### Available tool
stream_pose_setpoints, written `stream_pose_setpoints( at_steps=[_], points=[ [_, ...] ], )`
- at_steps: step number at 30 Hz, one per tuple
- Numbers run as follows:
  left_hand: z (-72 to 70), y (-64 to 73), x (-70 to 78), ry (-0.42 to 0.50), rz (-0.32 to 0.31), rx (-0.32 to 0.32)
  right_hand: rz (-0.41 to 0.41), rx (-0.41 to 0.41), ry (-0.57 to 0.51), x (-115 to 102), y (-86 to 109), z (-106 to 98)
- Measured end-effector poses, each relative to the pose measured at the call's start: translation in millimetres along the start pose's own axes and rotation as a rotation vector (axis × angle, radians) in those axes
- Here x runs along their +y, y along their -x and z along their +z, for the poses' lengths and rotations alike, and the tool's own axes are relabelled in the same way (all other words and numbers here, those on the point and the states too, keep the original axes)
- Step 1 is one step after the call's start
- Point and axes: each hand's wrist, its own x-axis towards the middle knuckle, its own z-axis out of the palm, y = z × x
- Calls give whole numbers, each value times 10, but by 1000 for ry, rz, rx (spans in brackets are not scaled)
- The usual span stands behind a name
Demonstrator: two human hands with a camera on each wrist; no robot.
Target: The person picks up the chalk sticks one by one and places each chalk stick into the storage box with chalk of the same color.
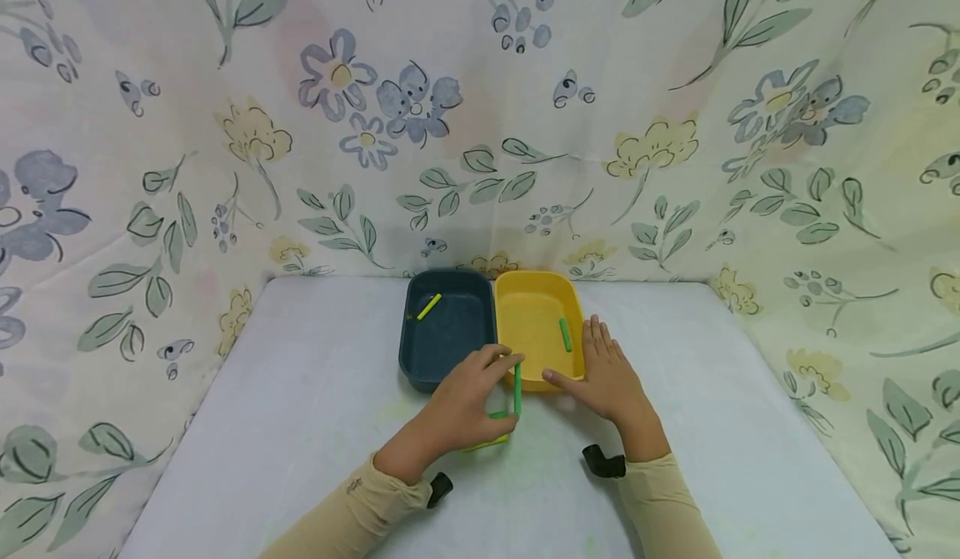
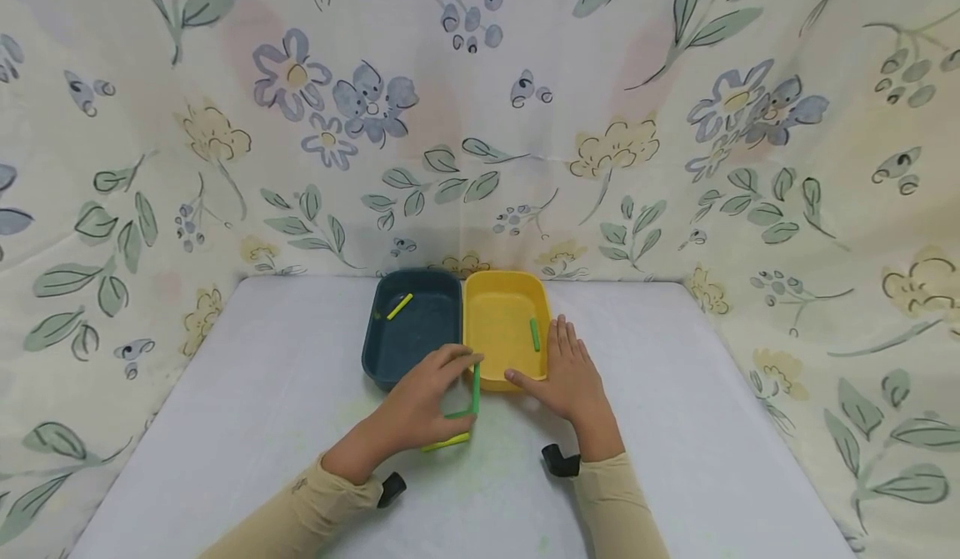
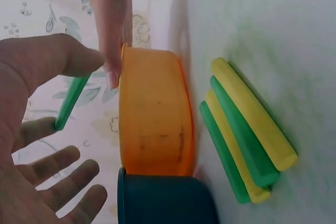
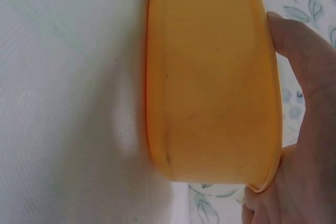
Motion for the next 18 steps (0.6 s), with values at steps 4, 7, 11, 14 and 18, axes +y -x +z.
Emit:
stream_pose_setpoints(
  at_steps=[4,7,11,14,18],
  points=[
    [9,-71,6,-20,-19,20,-2,5,-4,-1,7,-2],
    [17,-136,1,-55,-53,23,0,4,-6,0,6,2],
    [34,-218,-23,-91,-115,11,-4,7,-11,-5,7,7],
    [45,-272,-41,-79,-151,6,-8,12,-21,-9,7,6],
    [69,-336,-66,-66,-168,18,-8,13,-17,-5,7,11]
  ],
)
